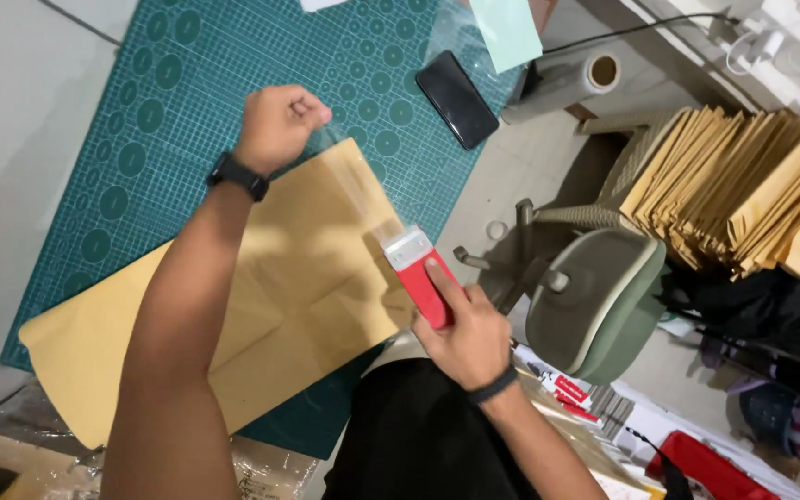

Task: Wrapping an item in yellow paper, securing it with tape using a dispenser, and labeling it with a marker.

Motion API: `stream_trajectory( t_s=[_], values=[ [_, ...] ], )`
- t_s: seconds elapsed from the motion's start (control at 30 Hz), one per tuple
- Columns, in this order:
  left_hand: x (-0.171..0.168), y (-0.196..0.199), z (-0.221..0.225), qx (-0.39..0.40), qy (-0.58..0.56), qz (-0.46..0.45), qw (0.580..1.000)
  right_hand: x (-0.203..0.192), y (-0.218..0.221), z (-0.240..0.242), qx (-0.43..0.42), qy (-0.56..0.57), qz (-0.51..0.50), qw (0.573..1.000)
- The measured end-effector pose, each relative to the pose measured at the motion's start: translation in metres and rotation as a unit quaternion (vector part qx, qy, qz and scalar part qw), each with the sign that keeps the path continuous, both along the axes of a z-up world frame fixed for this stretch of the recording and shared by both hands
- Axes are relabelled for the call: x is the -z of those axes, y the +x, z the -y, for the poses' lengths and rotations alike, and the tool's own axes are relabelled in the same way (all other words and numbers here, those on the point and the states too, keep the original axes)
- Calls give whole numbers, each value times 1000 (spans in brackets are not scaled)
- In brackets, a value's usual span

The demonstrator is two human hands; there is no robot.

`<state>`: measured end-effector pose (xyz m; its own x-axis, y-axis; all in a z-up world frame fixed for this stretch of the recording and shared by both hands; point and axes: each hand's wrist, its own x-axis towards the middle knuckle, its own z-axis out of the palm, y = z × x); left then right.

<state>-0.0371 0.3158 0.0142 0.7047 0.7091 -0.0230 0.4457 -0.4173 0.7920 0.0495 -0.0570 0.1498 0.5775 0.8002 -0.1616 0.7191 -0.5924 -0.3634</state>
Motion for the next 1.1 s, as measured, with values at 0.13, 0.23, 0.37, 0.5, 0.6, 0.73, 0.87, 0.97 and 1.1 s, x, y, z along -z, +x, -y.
stream_trajectory(
  t_s=[0.13, 0.23, 0.37, 0.5, 0.6, 0.73, 0.87, 0.97, 1.1],
  values=[
    [55, 6, -4, -4, -38, -11, 999, 5, 1, -37, 24, -108, -46, 993],
    [102, 3, 1, -35, -136, -83, 987, 18, 4, -50, -7, -161, -25, 987],
    [110, -3, -3, -13, -152, -119, 981, 22, 5, -68, -38, -188, -38, 981],
    [20, 24, 37, -9, 239, -20, 971, 24, 7, -80, -67, -206, -42, 975],
    [13, 39, 105, 74, 330, 44, 940, 34, 5, -78, -87, -153, -6, 984],
    [7, 36, 127, 115, 410, -71, 902, 40, 6, -58, -96, -156, -8, 983],
    [23, 35, 126, 182, 273, -171, 929, 20, 6, 6, -112, -182, -13, 977],
    [29, 33, 138, 166, 344, -184, 905, 9, 5, 61, -105, -275, -49, 954],
    [67, 31, 190, 237, 343, -110, 903, 19, 8, 94, -91, -329, -106, 934]
  ],
)
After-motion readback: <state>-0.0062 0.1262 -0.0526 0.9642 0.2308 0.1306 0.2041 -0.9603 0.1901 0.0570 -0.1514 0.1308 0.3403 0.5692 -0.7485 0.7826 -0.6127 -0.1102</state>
